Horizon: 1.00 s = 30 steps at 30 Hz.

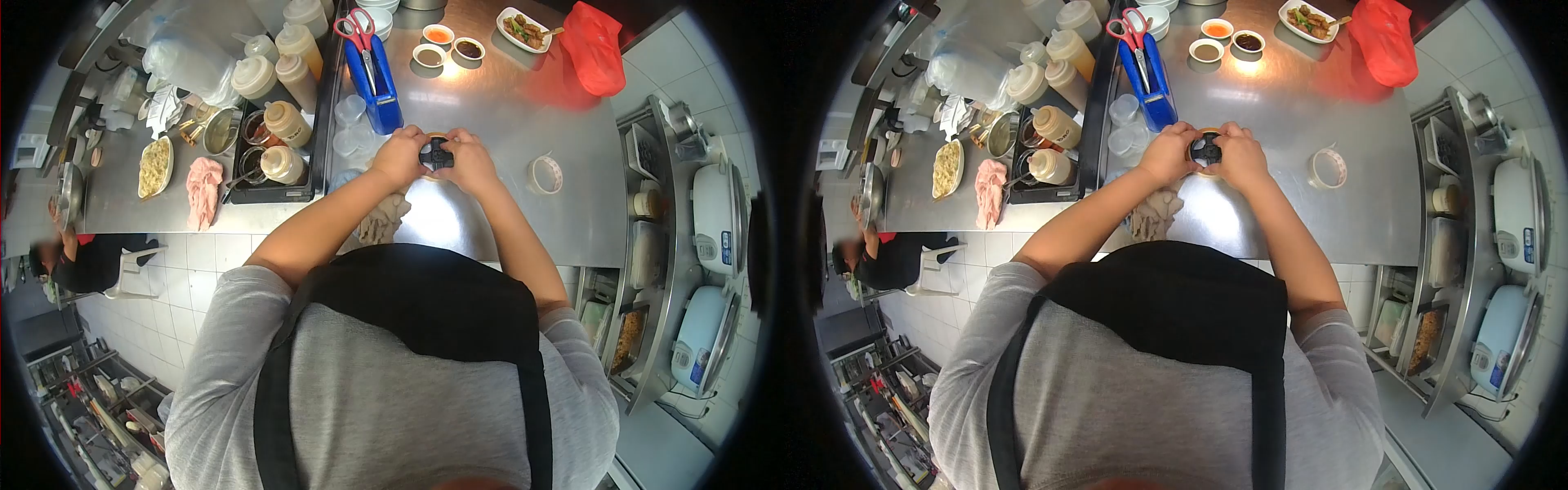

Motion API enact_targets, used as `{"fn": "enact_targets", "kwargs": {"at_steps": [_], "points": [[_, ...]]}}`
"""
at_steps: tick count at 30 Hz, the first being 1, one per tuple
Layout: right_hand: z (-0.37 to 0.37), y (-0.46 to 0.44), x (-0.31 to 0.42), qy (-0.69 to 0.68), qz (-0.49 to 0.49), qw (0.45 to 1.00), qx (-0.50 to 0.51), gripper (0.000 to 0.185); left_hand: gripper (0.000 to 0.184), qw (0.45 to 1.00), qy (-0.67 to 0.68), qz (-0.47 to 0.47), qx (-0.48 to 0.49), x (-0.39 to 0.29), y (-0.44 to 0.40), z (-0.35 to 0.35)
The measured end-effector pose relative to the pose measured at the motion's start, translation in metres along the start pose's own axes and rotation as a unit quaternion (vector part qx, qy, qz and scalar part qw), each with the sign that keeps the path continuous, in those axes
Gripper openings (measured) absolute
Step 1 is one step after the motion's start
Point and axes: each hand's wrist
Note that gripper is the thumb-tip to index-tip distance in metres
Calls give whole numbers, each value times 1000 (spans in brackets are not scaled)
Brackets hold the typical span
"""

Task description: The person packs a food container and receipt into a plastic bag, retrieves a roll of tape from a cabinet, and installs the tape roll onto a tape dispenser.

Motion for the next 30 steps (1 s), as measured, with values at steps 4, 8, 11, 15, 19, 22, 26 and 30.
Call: {"fn": "enact_targets", "kwargs": {"at_steps": [4,8,11,15,19,22,26,30], "points": [[-5,-1,-13,-99,-12,995,-7,57,83,999,-34,15,35,-2,-2,1],[-28,-22,-47,-318,-112,940,61,52,103,997,-61,6,55,-10,-2,-8],[-18,-27,-55,-408,-155,890,128,45,96,998,-33,-6,58,-9,-4,-8],[28,-29,-66,-487,-145,831,226,42,86,996,39,-78,12,-21,-6,3],[22,-41,-91,-565,-98,789,221,41,84,996,54,-37,63,-31,-23,21],[31,-43,-99,-604,-138,757,205,36,88,994,69,-54,61,-24,-37,28],[56,-45,-98,-576,-151,787,160,30,93,971,32,-128,201,-47,-81,86],[68,-52,-94,-493,-137,856,79,29,70,964,-265,6,17,-15,-164,160]]}}
Point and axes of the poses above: each hand's wrist, its own y-axis away from the middle knuckle, its own z-axis out of the back of the hand, x = y × z, and after that the axes turned 12 degrees about y, right-handed
